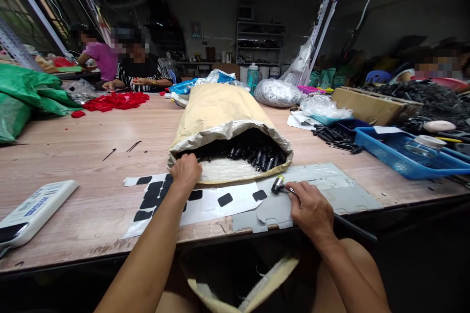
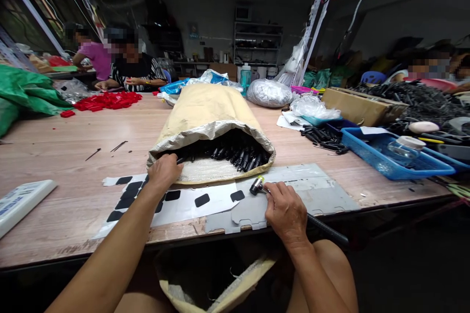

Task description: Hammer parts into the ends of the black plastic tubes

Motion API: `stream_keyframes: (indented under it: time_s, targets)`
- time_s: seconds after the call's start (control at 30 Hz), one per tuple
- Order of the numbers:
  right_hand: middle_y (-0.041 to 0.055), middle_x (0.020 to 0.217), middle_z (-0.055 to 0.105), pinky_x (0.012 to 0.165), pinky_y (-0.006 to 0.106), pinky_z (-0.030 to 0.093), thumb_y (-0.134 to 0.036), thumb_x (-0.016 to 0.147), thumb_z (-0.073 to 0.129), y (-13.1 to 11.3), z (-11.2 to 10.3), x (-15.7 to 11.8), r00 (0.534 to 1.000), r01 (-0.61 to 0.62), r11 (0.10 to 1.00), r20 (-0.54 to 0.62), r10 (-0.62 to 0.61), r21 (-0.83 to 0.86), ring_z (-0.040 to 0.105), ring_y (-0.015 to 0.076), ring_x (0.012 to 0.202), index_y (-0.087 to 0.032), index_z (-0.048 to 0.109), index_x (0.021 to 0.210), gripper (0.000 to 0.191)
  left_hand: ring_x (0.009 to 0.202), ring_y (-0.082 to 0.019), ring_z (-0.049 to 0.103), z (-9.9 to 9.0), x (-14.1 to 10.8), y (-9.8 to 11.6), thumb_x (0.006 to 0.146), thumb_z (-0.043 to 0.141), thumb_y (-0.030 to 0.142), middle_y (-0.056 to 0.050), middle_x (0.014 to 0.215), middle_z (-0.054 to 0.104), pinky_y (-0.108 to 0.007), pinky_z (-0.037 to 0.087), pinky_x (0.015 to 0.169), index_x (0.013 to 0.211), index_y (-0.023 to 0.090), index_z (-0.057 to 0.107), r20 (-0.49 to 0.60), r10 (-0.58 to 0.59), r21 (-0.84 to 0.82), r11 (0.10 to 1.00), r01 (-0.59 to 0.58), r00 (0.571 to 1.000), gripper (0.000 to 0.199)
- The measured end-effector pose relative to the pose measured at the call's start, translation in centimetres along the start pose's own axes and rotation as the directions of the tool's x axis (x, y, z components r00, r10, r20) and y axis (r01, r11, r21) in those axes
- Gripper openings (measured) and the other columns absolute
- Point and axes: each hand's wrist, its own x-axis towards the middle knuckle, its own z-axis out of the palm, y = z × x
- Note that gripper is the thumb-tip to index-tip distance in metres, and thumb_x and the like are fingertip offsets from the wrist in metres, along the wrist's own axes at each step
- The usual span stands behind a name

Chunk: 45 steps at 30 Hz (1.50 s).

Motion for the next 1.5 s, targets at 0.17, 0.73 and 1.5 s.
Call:
stream_keyframes:
  time_s: [0.17,0.73,1.5]
  targets:
    - [0.0009,0.096,0.068,0.081,0.032,0.039,-0.017,0.093,0.054,-0.2,-0.1,0.1,1.0,-0.017,1.0,0.004,0.017,0.011,0.056,0.0207,0.091,-0.026,0.068,0.11,0.024,0.111,-0.039,0.06,-0.9,-2.8,-0.1,0.087,0.059,0.022,-0.016,0.113,0.07,-0.049,0.048,0.088,0.105,0.018,0.071,-0.087,0.066,0.105,0.993,-0.057,0.994,0.022]
    - [0.0033,0.096,0.068,0.08,0.035,0.046,-0.016,0.092,0.054,0.1,-0.5,0.2,1.0,0.003,0.998,0.029,-0.005,0.064,0.06,0.0229,0.092,-0.024,0.069,0.111,0.025,0.093,-0.022,0.055,3.3,-11.0,1.7,0.081,0.074,0.022,-0.002,0.091,0.066,-0.035,0.043,0.084,0.094,0.021,0.07,0.042,0.478,-0.552,0.743,-0.379,0.877,0.014]
    - [0.006,0.1,0.071,0.086,0.033,0.053,-0.024,0.097,0.051,-8.9,-2.6,0.0,0.99,-0.132,0.763,0.124,0.068,0.633,0.067,0.0194,0.094,-0.021,0.069,0.116,0.027,0.09,-0.021,0.056,3.5,-11.0,1.9,0.074,0.077,0.022,0.0,0.086,0.066,-0.033,0.043,0.081,0.091,0.023,0.072,0.054,0.468,-0.517,0.769,-0.376,0.882,0.018]
